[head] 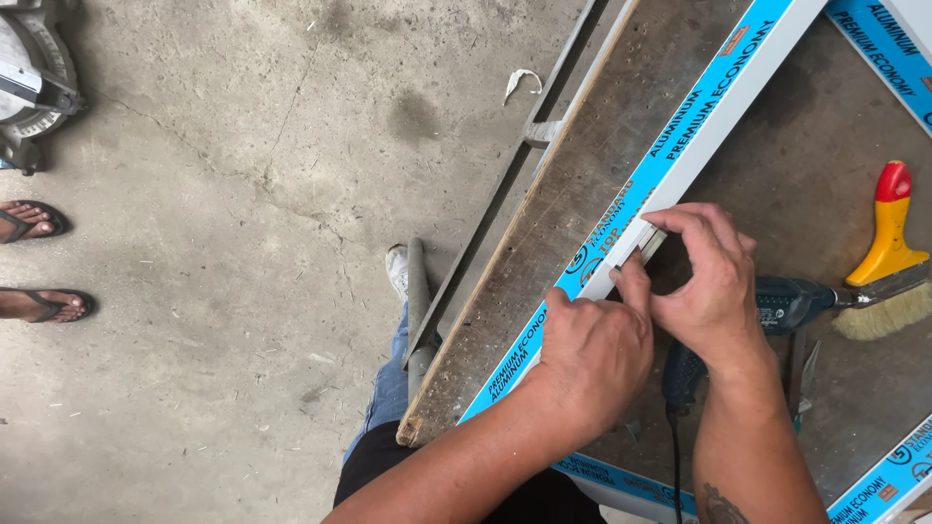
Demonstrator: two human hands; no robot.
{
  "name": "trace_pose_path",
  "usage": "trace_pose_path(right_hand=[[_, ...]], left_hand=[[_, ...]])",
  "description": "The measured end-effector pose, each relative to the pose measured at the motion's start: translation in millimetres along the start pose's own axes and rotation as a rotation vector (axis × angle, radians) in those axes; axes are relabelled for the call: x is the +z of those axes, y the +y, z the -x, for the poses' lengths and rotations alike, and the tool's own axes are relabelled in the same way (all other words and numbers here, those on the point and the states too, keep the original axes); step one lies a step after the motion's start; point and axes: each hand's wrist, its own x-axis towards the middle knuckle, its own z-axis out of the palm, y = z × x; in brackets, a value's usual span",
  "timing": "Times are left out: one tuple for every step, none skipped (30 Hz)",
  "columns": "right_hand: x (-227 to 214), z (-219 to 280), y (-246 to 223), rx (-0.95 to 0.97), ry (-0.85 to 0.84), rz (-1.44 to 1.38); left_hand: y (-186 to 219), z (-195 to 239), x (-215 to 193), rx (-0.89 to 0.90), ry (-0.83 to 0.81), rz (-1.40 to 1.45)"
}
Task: Assembling an aluminum frame by marking, drilling, and riveting metal brackets to the profiles
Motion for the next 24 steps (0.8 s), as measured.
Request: trace_pose_path(right_hand=[[-0.1,-0.2,0.5,0.001,0.002,0.001],[-0.4,-0.4,1.1,0.005,-0.01,0.001],[-1.0,-0.2,2.0,0.009,-0.023,0.002],[-1.2,0.0,2.5,0.011,-0.021,0.004],[-1.6,0.1,3.1,0.014,-0.033,-0.002],[-2.1,0.3,3.9,0.018,-0.045,-0.008],[-2.7,-0.4,2.9,0.019,-0.044,-0.006],[-3.2,-1.1,2.0,0.02,-0.044,-0.009],[-3.4,-1.6,0.6,0.02,-0.044,-0.014],[-3.7,-1.4,0.6,0.021,-0.044,-0.014],[-3.7,-1.3,0.5,0.024,-0.047,-0.011],[-3.9,-1.3,0.5,0.027,-0.05,-0.008],[-4.2,-1.2,0.2,0.029,-0.049,-0.008],[-4.6,-1.1,-0.1,0.034,-0.058,-0.007],[-5.1,-1.7,-0.3,0.037,-0.064,-0.006],[-4.8,-1.4,0.6,0.04,-0.061,-0.005],[-4.5,-1.3,1.5,0.042,-0.067,-0.001],[-4.1,-1.1,2.3,0.045,-0.073,0.004],[-4.4,-0.9,2.0,0.047,-0.072,0.004],[-4.6,-0.8,1.7,0.042,-0.068,0.008],[-4.6,-1.3,1.1,0.036,-0.065,0.012],[-4.8,-1.5,0.7,0.038,-0.063,0.012],[-4.9,-1.6,0.4,0.036,-0.062,0.012],[-5.0,-1.7,0.2,0.034,-0.062,0.013]], left_hand=[[0.4,-1.1,2.3,0.002,0.001,-0.001],[0.9,-2.2,4.7,0.001,0.017,0.008],[2.0,-3.3,7.1,0.001,0.034,0.019],[2.7,-3.2,8.2,0.004,0.034,0.019],[3.6,-3.1,9.2,-0.014,0.063,0.021],[4.6,-3.2,10.2,-0.032,0.091,0.022],[4.6,-3.4,9.9,-0.03,0.091,0.023],[4.6,-3.6,9.7,-0.032,0.081,0.046],[4.3,-3.3,9.5,-0.035,0.069,0.069],[4.4,-3.1,9.7,-0.034,0.067,0.069],[4.4,-3.1,10.0,-0.039,0.086,0.068],[4.4,-3.1,10.1,-0.045,0.105,0.067],[4.1,-3.2,9.4,-0.043,0.103,0.066],[3.9,-3.5,8.6,-0.036,0.07,0.076],[3.4,-4.4,7.5,-0.028,0.038,0.086],[3.7,-4.3,8.0,-0.025,0.038,0.084],[3.9,-4.2,8.5,-0.03,0.068,0.049],[4.2,-4.0,9.0,-0.035,0.097,0.015],[4.8,-4.0,9.7,-0.032,0.096,0.014],[5.4,-4.0,10.4,-0.036,0.099,0.008],[5.5,-4.1,10.8,-0.04,0.104,0.0],[5.3,-3.5,10.0,-0.038,0.103,-0.002],[5.2,-2.9,9.3,-0.035,0.128,-0.017],[5.2,-2.3,8.6,-0.031,0.153,-0.032]])
